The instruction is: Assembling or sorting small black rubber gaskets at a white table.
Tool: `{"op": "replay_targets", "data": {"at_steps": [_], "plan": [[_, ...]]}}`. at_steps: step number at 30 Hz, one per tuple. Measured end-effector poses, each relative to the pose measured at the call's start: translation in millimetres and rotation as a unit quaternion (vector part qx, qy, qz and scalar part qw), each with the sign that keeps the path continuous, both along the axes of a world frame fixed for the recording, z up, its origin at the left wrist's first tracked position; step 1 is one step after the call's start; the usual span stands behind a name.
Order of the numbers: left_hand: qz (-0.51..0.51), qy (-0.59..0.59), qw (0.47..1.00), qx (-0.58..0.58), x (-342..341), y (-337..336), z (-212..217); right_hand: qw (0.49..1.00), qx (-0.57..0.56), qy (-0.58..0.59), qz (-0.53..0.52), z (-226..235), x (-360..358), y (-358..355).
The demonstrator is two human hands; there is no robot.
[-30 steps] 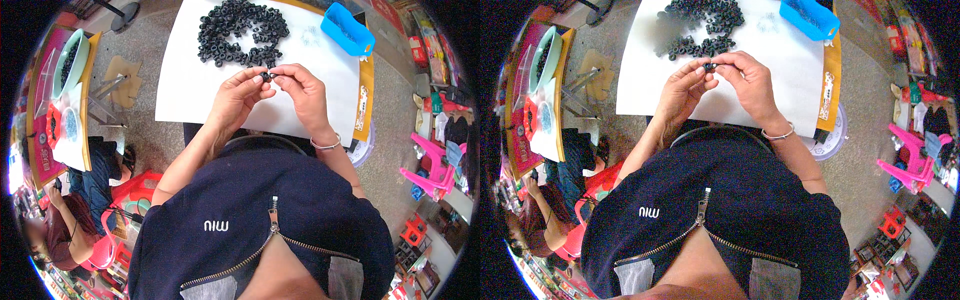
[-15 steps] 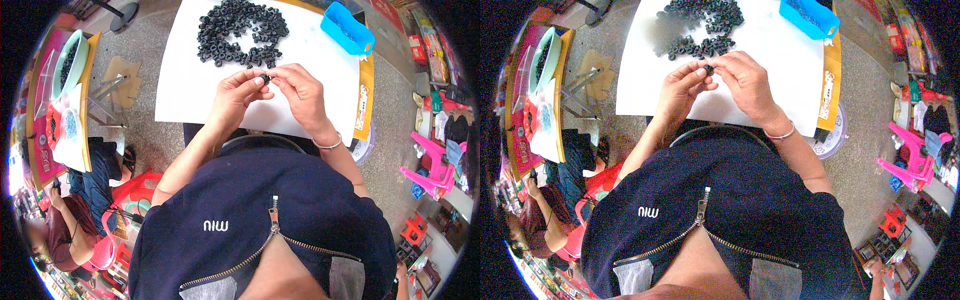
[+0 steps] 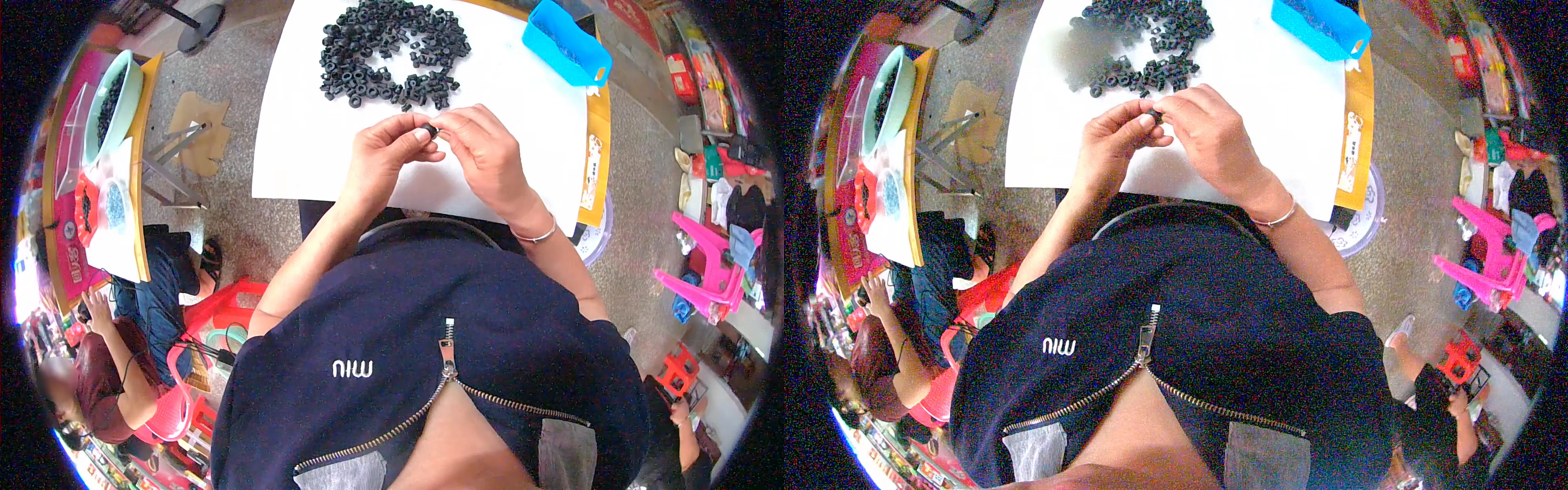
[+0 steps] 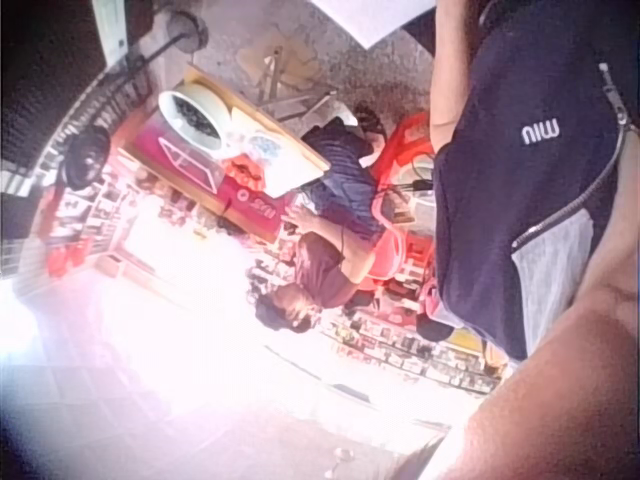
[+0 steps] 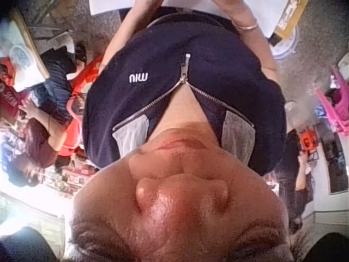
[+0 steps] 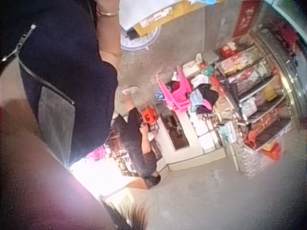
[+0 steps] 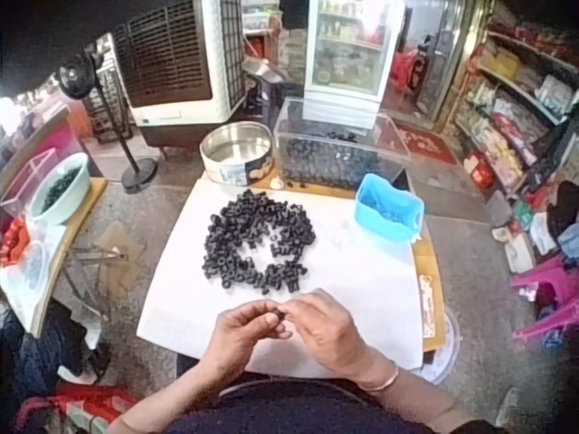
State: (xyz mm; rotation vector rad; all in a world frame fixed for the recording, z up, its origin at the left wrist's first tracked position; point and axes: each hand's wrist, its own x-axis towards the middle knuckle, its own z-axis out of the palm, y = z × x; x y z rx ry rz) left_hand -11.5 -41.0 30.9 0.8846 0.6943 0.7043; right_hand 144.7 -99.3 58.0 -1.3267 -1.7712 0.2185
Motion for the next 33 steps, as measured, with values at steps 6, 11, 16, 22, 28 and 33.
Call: {"op": "replay_targets", "data": {"at_steps": [6,11,16,22,28,33], "plan": [[0.0,0.076,0.994,0.075,3,-2,6,0.996,0.051,-0.067,0.001,-7,-2,2],[0.019,0.028,0.999,0.025,9,-1,-1,0.999,0.036,-0.033,0.002,-12,-2,6],[-0.03,0.013,0.999,0.0,4,3,-11,0.998,-0.033,0.049,0.002,-16,-3,0],[-0.127,-0.029,0.985,-0.116,-3,9,-19,0.978,-0.148,0.142,0.023,-14,1,-9],[-0.085,-0.04,0.989,-0.117,5,1,-13,0.938,-0.244,0.248,-0.007,1,-1,-10],[-0.051,-0.03,0.996,-0.063,13,-10,0,0.965,-0.104,0.23,-0.076,-25,-18,2]]}}
